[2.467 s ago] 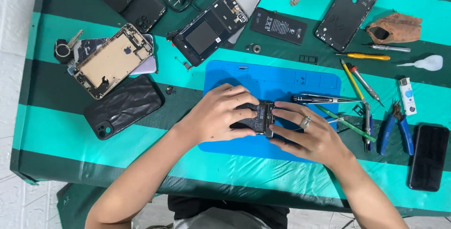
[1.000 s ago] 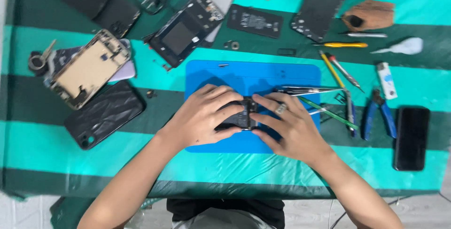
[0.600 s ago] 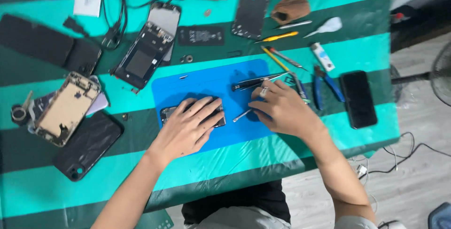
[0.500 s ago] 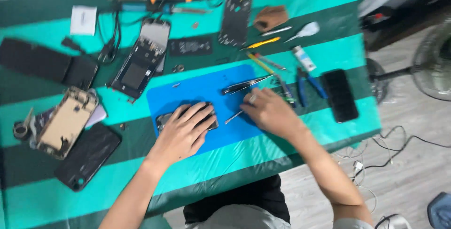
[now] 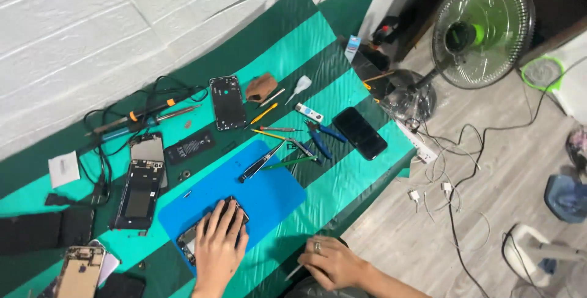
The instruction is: Disassembling and repairing internal components of a mobile phone using precision tools on a repair mat.
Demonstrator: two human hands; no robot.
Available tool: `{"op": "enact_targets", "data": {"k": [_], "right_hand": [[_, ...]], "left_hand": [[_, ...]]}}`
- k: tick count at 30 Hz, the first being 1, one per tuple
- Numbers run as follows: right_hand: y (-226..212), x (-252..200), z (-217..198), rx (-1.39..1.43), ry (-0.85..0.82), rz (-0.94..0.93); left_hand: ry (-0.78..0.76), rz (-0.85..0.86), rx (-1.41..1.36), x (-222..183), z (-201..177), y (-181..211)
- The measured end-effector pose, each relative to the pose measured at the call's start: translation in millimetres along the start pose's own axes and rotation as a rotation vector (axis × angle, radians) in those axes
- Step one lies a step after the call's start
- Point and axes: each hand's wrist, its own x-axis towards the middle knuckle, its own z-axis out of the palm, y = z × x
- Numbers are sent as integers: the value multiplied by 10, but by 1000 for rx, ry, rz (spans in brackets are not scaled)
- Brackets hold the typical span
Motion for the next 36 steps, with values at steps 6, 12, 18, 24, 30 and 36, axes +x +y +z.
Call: {"op": "enact_targets", "data": {"k": [6, 12, 18, 24, 30, 36], "right_hand": [[-14, -159, -4, -45, 148, 234], [641, -133, -57, -275, 232, 318], [629, 534, -361, -170, 413, 443], [745, 798, -428, 190, 448, 583], [658, 897, -385, 519, 480, 518], [618, 888, -384, 546, 538, 535]], "left_hand": [[115, -113, -178, 11, -6, 35], [215, -145, -145, 146, -93, 209], [256, -171, -198, 173, -146, 269], [286, -201, -235, 184, -130, 220], [282, -211, -271, 182, -126, 194], [278, -210, -277, 185, -136, 189]]}}
